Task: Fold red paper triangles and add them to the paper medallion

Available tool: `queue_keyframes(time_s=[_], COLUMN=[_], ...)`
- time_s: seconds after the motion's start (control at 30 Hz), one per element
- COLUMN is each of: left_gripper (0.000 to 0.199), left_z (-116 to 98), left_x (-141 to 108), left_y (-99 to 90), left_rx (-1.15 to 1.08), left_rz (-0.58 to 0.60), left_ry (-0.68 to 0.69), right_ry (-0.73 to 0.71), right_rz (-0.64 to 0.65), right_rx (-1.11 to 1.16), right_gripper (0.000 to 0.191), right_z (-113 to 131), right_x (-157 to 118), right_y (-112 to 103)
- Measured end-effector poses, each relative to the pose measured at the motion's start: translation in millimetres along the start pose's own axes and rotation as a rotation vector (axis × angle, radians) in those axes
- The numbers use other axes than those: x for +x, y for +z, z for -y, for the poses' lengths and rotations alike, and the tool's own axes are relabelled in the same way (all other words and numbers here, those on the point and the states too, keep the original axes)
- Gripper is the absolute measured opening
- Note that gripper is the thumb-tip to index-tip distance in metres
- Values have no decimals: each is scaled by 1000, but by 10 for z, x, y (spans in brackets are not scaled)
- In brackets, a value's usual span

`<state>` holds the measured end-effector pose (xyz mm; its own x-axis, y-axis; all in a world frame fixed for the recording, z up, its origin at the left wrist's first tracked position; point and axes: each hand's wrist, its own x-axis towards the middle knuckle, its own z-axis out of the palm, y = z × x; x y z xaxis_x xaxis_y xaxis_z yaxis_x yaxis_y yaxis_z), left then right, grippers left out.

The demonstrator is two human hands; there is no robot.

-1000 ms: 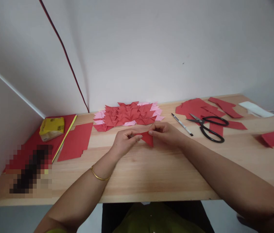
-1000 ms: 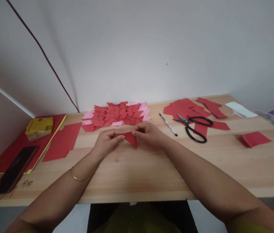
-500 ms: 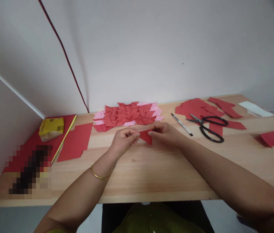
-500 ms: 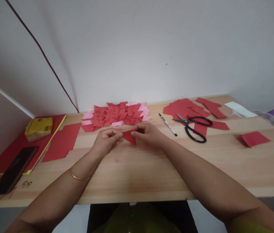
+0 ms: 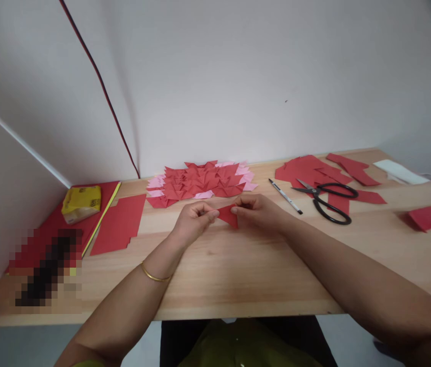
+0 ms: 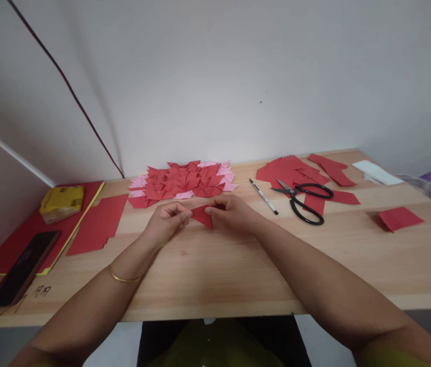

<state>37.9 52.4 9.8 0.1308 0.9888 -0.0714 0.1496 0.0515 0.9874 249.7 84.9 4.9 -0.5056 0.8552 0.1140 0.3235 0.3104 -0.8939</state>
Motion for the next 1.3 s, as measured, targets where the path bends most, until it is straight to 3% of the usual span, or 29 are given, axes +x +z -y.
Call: queue_keyframes(time_s=[0.13, 0.37, 0.6, 0.83, 1.07, 1.3], left_gripper=[28, 28, 30, 25, 22, 27], left_z=[17, 29, 42, 30, -41, -7], left_x=[15, 25, 38, 33, -2, -2], left_y=[-20, -39, -28, -28, 41, 43], left_rx=[16, -49, -76, 171, 330, 183], left_rz=[24, 85, 69, 94, 189, 134], left_ry=[-17, -21, -23, 61, 127, 53], right_ry=[24, -28, -74, -52, -103, -43], right_rz=[-38, 80, 57, -21, 111, 132], right_rx=[-20, 89, 45, -97, -83, -64], right_gripper=[27, 30, 30, 28, 24, 26], right_z=[11, 82, 42, 25, 77, 126], right_x=[-9, -30, -16, -10, -45, -63], right_y=[11, -15, 2, 21, 103, 106])
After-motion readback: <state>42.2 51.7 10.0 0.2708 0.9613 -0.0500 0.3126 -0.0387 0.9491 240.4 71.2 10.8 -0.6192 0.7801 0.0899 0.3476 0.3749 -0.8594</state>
